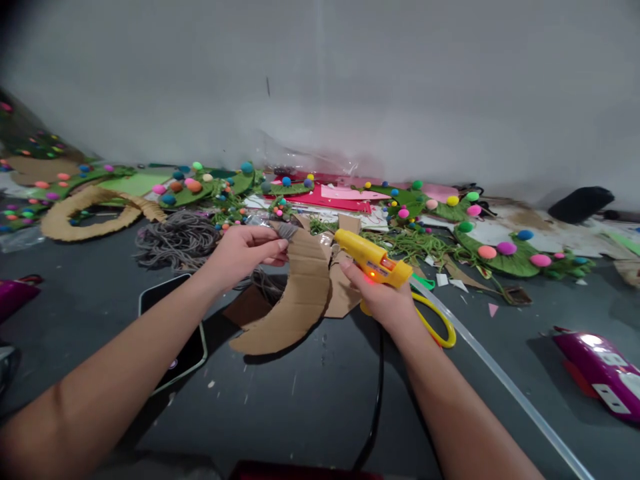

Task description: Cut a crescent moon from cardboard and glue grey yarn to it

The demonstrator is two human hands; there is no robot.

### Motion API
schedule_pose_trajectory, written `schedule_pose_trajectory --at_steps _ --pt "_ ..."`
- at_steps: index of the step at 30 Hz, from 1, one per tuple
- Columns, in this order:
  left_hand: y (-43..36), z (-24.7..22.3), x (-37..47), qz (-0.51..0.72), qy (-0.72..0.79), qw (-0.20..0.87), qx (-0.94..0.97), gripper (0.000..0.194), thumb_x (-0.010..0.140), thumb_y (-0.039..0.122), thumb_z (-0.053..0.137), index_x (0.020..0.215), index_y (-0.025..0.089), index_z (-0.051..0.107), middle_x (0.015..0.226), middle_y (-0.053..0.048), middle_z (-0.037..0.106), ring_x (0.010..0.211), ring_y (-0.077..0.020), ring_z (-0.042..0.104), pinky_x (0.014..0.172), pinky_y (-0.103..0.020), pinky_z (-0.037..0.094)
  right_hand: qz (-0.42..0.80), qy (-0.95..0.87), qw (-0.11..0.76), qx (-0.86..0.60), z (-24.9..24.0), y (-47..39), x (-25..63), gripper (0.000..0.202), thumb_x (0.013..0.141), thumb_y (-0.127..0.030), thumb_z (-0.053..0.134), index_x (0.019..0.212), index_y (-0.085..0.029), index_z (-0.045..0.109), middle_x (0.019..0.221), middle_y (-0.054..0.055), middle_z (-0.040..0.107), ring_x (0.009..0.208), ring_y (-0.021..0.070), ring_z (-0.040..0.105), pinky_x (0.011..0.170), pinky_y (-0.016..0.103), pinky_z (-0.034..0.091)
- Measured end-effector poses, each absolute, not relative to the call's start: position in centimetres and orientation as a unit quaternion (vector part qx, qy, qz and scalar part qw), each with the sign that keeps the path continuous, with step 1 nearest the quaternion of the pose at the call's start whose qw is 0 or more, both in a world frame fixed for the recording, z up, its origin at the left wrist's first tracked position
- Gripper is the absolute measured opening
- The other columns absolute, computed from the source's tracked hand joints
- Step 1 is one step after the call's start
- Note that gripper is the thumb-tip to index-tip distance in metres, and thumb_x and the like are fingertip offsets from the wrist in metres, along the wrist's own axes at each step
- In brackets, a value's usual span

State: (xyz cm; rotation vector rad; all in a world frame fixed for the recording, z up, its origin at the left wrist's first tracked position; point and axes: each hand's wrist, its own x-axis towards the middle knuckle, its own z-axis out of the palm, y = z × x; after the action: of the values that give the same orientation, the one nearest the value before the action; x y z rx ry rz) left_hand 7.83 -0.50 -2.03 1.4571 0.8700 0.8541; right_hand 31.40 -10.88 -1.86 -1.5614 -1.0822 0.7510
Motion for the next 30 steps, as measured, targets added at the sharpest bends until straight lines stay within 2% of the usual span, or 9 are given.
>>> schedule_pose_trajectory --at_steps 2,6,10,15,19,20,23,26,30 --pt "-0.5 -2.0 7.8 0.365 0.371 0.583 0.624 0.019 0.085 0.032 0.076 0.084 0.013 0.075 0.084 -0.005 0.079 0.074 -0.0141 0.076 0.076 -0.026 0.064 0.292 -0.450 0.513 -0.670 -1.9 -10.9 31.4 0.035 0.073 -0.051 0.081 0.064 -0.023 0.063 0.059 0.000 0.059 0.056 0.0161 0.056 0.057 0.032 0.048" --pt "-0.5 -1.9 7.8 0.369 0.373 0.582 0.621 0.019 0.085 0.032 0.077 0.082 0.013 0.074 0.081 -0.005 0.079 0.073 -0.0142 0.076 0.075 -0.025 0.064 0.313 -0.453 0.531 -0.644 -2.2 -10.8 31.6 0.031 0.069 -0.051 0.085 0.073 -0.023 0.070 0.073 0.003 0.069 0.069 0.0200 0.064 0.064 0.034 0.053" --pt "-0.6 -1.8 8.0 0.370 0.375 0.581 0.621 0.018 0.085 0.031 0.076 0.083 0.013 0.075 0.082 -0.005 0.079 0.073 -0.0140 0.076 0.075 -0.025 0.064 0.281 -0.458 0.518 -0.666 -2.4 -10.7 31.7 0.040 0.076 -0.053 0.080 0.059 -0.023 0.059 0.058 0.000 0.057 0.057 0.0160 0.055 0.058 0.033 0.048" --pt "-0.6 -1.8 8.0 0.366 0.377 0.582 0.620 0.016 0.085 0.030 0.076 0.083 0.014 0.075 0.081 -0.004 0.079 0.073 -0.0140 0.076 0.075 -0.025 0.064 0.311 -0.458 0.546 -0.629 -2.5 -10.6 31.6 0.033 0.072 -0.052 0.084 0.074 -0.023 0.069 0.075 0.002 0.067 0.068 0.0183 0.062 0.063 0.033 0.050" --pt "-0.7 -1.7 7.9 0.368 0.378 0.577 0.624 0.016 0.086 0.030 0.075 0.083 0.014 0.075 0.082 -0.004 0.079 0.073 -0.0136 0.076 0.075 -0.024 0.064 0.289 -0.466 0.519 -0.655 -2.6 -10.6 31.9 0.046 0.078 -0.056 0.079 0.057 -0.023 0.057 0.055 -0.001 0.053 0.053 0.0146 0.051 0.054 0.032 0.042" --pt "-0.7 -1.7 7.9 0.367 0.378 0.577 0.624 0.016 0.085 0.030 0.076 0.082 0.014 0.075 0.082 -0.004 0.079 0.073 -0.0137 0.076 0.075 -0.024 0.064 0.295 -0.468 0.518 -0.652 -2.6 -10.6 32.0 0.045 0.079 -0.056 0.079 0.057 -0.023 0.057 0.054 -0.002 0.053 0.053 0.0147 0.051 0.054 0.032 0.042" --pt "-0.6 -1.8 7.8 0.366 0.377 0.579 0.624 0.017 0.085 0.030 0.076 0.082 0.014 0.075 0.082 -0.004 0.079 0.073 -0.0138 0.076 0.075 -0.025 0.064 0.350 -0.470 0.539 -0.605 -2.7 -10.6 32.1 0.031 0.076 -0.052 0.084 0.073 -0.024 0.071 0.071 0.001 0.068 0.069 0.0191 0.065 0.067 0.034 0.052" --pt "-0.5 -2.0 7.8 0.367 0.373 0.580 0.624 0.017 0.086 0.031 0.076 0.084 0.014 0.075 0.083 -0.004 0.079 0.074 -0.0138 0.076 0.076 -0.025 0.064 0.394 -0.469 0.562 -0.556 -2.9 -10.6 32.1 0.027 0.075 -0.049 0.085 0.085 -0.025 0.076 0.084 0.002 0.074 0.083 0.0214 0.071 0.081 0.036 0.055" --pt "-0.6 -2.0 7.8 0.361 0.365 0.582 0.630 0.018 0.086 0.032 0.076 0.086 0.014 0.076 0.084 -0.004 0.079 0.074 -0.0139 0.076 0.076 -0.026 0.064 0.403 -0.478 0.548 -0.556 -3.1 -10.7 32.2 0.026 0.078 -0.050 0.083 0.082 -0.025 0.077 0.080 0.002 0.074 0.081 0.0221 0.071 0.077 0.035 0.054"
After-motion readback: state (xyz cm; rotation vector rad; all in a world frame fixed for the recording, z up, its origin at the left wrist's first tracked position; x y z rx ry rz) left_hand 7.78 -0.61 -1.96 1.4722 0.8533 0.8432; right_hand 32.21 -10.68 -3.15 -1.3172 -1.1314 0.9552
